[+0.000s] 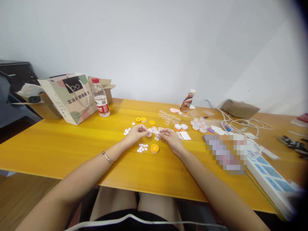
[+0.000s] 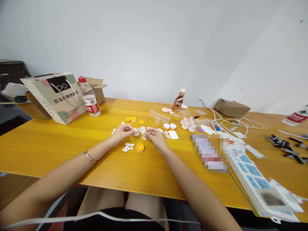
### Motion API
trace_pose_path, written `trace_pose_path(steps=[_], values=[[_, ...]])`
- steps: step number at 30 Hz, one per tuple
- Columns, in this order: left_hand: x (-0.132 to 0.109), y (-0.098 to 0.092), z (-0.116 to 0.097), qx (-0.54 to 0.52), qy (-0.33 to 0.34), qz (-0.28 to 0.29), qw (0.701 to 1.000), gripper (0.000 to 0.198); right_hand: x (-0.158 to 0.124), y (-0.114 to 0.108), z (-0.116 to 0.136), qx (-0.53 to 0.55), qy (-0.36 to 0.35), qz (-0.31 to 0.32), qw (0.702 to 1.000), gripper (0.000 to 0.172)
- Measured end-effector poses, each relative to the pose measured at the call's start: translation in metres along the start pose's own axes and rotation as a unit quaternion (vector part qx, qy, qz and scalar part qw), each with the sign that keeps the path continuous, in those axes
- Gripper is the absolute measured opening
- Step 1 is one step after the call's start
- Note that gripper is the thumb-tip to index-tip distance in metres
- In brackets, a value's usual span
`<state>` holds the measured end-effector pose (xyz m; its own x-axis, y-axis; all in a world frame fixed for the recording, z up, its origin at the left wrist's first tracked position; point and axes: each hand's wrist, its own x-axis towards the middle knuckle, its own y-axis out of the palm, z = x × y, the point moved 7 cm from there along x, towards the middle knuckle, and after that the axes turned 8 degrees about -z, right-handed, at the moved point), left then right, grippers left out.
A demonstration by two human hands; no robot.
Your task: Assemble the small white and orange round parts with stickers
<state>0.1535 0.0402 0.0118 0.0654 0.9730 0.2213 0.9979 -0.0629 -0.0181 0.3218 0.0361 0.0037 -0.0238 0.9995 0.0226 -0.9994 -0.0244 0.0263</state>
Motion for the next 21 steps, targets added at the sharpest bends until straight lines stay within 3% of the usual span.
trace_pose_path(steps=[7, 15, 21], values=[[-0.008, 0.008, -0.012, -0.067, 0.019, 0.042, 0.997, 0.037, -0.011, 0.015, -0.006, 0.086, 0.077, 0.035, 0.993, 0.024], [-0.009, 0.017, -0.016, 0.016, 0.058, 0.056, 0.997, 0.027, -0.016, 0.022, -0.004, 0.131, 0.108, 0.060, 0.984, 0.018], [-0.016, 0.015, -0.032, 0.137, 0.174, 0.017, 0.975, 0.012, -0.019, 0.025, -0.005, 0.147, 0.111, 0.080, 0.980, 0.016]])
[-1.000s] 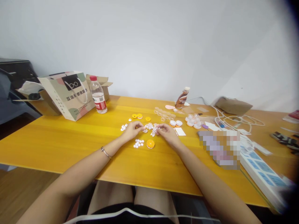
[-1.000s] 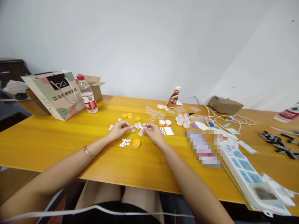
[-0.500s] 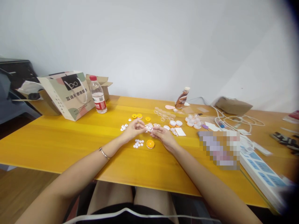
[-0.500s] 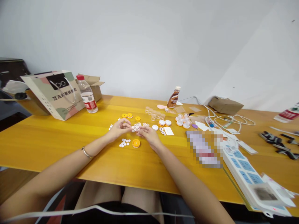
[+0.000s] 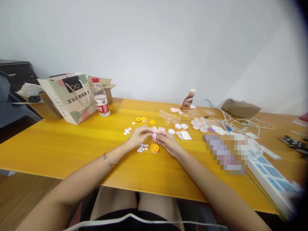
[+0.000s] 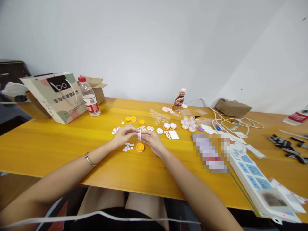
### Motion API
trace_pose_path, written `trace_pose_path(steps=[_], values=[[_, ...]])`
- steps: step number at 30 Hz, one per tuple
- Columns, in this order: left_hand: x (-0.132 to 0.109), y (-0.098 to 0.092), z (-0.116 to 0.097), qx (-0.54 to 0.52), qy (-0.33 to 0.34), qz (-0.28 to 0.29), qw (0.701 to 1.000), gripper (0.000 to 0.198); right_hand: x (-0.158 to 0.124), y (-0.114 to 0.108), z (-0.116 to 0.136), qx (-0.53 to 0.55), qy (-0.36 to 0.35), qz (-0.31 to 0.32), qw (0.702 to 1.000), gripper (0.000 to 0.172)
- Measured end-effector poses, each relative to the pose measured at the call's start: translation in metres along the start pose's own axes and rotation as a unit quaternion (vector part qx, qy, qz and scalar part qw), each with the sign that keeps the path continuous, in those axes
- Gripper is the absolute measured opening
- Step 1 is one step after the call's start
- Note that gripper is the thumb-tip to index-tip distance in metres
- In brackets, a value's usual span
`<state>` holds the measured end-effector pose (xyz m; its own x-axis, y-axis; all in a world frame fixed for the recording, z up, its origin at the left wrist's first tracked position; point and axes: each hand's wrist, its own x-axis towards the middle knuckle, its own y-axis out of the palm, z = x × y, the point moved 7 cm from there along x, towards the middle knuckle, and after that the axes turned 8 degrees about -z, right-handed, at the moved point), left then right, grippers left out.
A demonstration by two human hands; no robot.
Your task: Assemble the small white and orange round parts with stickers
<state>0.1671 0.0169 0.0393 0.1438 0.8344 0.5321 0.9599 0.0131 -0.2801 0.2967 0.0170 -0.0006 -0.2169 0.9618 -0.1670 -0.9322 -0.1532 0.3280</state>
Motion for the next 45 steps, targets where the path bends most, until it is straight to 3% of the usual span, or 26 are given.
trace_pose_path(steps=[7, 13, 18, 25, 31, 39, 45], values=[[-0.003, 0.004, 0.001, 0.031, 0.025, -0.022, 0.999, 0.016, 0.007, -0.003, -0.007, 0.024, 0.013, -0.007, 1.000, 0.014], [-0.006, 0.009, -0.012, 0.090, 0.080, 0.031, 0.992, 0.025, 0.005, -0.002, -0.010, 0.001, 0.017, -0.016, 1.000, 0.015], [-0.007, 0.011, -0.019, 0.094, 0.090, 0.051, 0.990, 0.018, 0.001, -0.001, -0.008, -0.015, 0.013, -0.028, 0.999, 0.017], [-0.001, -0.002, -0.002, 0.040, -0.045, -0.022, 0.998, 0.020, 0.001, 0.000, -0.004, -0.004, 0.005, -0.012, 1.000, 0.019], [0.000, -0.003, 0.013, -0.002, -0.113, -0.022, 0.993, 0.022, 0.000, 0.003, -0.004, -0.014, 0.003, 0.002, 1.000, 0.020], [-0.002, -0.004, 0.006, 0.070, -0.059, -0.029, 0.995, 0.020, -0.001, 0.004, -0.003, -0.020, -0.009, -0.002, 1.000, 0.019], [-0.004, -0.006, -0.003, 0.078, -0.015, -0.069, 0.994, 0.017, 0.000, 0.002, -0.004, -0.015, -0.011, -0.021, 1.000, 0.023]])
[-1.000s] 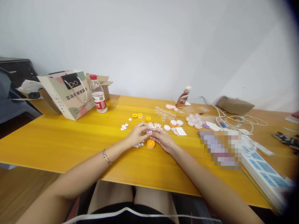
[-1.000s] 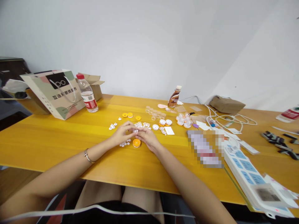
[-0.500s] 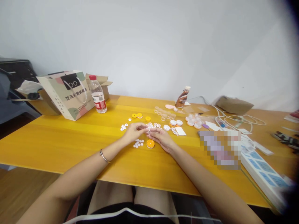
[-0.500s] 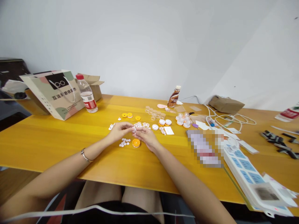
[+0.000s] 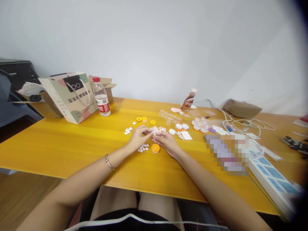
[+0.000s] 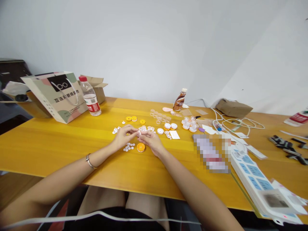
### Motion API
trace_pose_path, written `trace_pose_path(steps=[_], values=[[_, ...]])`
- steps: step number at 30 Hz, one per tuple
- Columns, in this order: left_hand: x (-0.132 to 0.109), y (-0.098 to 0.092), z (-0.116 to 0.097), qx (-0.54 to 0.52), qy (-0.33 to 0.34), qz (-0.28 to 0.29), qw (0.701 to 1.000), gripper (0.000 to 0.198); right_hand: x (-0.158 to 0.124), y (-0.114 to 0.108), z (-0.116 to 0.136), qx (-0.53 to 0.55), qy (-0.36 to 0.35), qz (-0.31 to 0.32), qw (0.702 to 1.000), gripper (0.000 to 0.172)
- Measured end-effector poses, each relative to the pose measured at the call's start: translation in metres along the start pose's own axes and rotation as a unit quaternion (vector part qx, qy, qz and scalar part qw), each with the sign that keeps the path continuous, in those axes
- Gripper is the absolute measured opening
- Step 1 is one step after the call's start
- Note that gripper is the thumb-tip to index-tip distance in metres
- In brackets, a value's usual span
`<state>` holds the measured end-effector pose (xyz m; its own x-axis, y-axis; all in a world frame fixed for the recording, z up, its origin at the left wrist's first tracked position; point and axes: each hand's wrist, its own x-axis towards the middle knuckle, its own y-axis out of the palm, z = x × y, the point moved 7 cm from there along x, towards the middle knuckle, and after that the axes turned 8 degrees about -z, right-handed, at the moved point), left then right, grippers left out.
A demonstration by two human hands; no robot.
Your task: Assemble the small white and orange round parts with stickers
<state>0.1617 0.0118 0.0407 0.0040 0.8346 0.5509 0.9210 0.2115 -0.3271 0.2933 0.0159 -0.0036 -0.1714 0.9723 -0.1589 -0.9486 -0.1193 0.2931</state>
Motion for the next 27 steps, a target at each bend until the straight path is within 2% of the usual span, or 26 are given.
trace_pose_path(steps=[6, 11, 13, 27], values=[[0.000, 0.000, 0.003, 0.004, -0.001, 0.000, 1.000, 0.016, 0.000, 0.000, 0.000, -0.003, -0.004, -0.002, 1.000, 0.024], [-0.001, 0.012, 0.016, -0.075, -0.090, 0.052, 0.992, 0.019, 0.000, -0.001, 0.003, -0.018, -0.025, -0.018, 0.999, 0.023], [0.000, 0.013, 0.017, -0.089, -0.106, 0.058, 0.989, 0.019, -0.001, 0.000, 0.005, -0.031, -0.038, -0.019, 0.999, 0.022], [0.002, 0.012, 0.015, -0.140, -0.118, 0.070, 0.980, 0.020, -0.001, 0.001, 0.007, -0.042, -0.071, -0.007, 0.997, 0.022]])
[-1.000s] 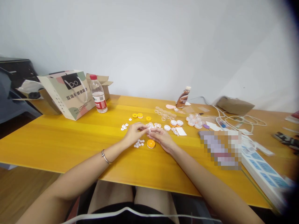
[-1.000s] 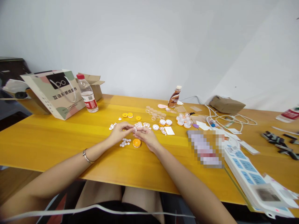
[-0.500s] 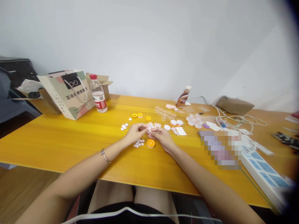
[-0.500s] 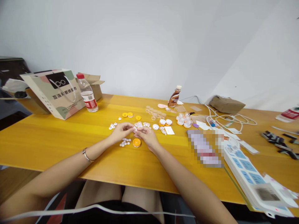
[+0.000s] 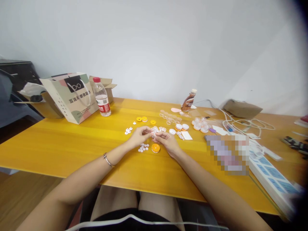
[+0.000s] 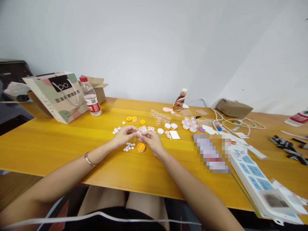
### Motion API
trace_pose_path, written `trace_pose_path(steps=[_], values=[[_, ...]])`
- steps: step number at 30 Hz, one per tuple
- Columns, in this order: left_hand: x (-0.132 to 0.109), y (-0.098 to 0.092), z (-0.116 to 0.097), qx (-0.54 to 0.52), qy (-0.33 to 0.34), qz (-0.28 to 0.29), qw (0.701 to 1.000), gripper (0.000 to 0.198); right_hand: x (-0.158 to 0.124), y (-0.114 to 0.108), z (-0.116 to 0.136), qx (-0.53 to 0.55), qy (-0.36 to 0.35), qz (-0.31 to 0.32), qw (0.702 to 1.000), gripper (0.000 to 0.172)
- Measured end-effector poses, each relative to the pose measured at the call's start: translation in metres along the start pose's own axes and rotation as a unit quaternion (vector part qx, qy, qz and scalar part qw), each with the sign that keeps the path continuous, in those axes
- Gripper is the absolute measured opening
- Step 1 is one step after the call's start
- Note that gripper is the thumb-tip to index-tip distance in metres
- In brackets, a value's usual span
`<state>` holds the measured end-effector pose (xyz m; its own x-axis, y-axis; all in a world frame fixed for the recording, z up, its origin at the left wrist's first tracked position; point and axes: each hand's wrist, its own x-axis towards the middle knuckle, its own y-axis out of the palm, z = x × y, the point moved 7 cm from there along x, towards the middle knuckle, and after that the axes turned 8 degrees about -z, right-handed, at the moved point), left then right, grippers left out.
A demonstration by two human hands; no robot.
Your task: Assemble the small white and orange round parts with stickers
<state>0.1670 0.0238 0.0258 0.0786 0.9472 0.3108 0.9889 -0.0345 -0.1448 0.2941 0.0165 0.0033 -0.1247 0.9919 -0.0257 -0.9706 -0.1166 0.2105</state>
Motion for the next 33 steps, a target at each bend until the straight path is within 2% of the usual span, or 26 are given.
trace_pose_path(steps=[9, 17, 21, 23, 27, 30, 33], values=[[-0.001, -0.001, -0.003, 0.027, 0.034, -0.023, 0.999, 0.013, 0.000, 0.001, 0.008, -0.027, -0.027, -0.012, 0.999, 0.022], [-0.001, 0.001, -0.025, 0.006, 0.112, 0.038, 0.993, 0.010, -0.002, 0.005, 0.009, 0.050, 0.040, 0.060, 0.996, 0.017], [0.001, -0.002, -0.023, 0.077, 0.123, 0.038, 0.989, 0.016, 0.004, -0.003, 0.011, 0.061, 0.019, 0.032, 0.997, 0.027], [0.003, -0.005, -0.019, 0.159, 0.143, 0.040, 0.976, 0.018, 0.007, -0.008, 0.011, 0.064, 0.014, 0.012, 0.998, 0.031], [0.002, -0.003, -0.007, 0.315, 0.215, 0.085, 0.920, 0.017, 0.010, -0.012, 0.010, 0.062, 0.004, -0.001, 0.998, 0.033], [0.002, 0.001, 0.000, 0.370, 0.252, 0.101, 0.889, 0.016, 0.012, -0.013, 0.010, 0.054, -0.004, -0.003, 0.999, 0.031], [0.003, 0.005, 0.002, 0.381, 0.261, 0.095, 0.882, 0.015, 0.015, -0.016, 0.006, 0.049, -0.001, -0.019, 0.999, 0.026]])
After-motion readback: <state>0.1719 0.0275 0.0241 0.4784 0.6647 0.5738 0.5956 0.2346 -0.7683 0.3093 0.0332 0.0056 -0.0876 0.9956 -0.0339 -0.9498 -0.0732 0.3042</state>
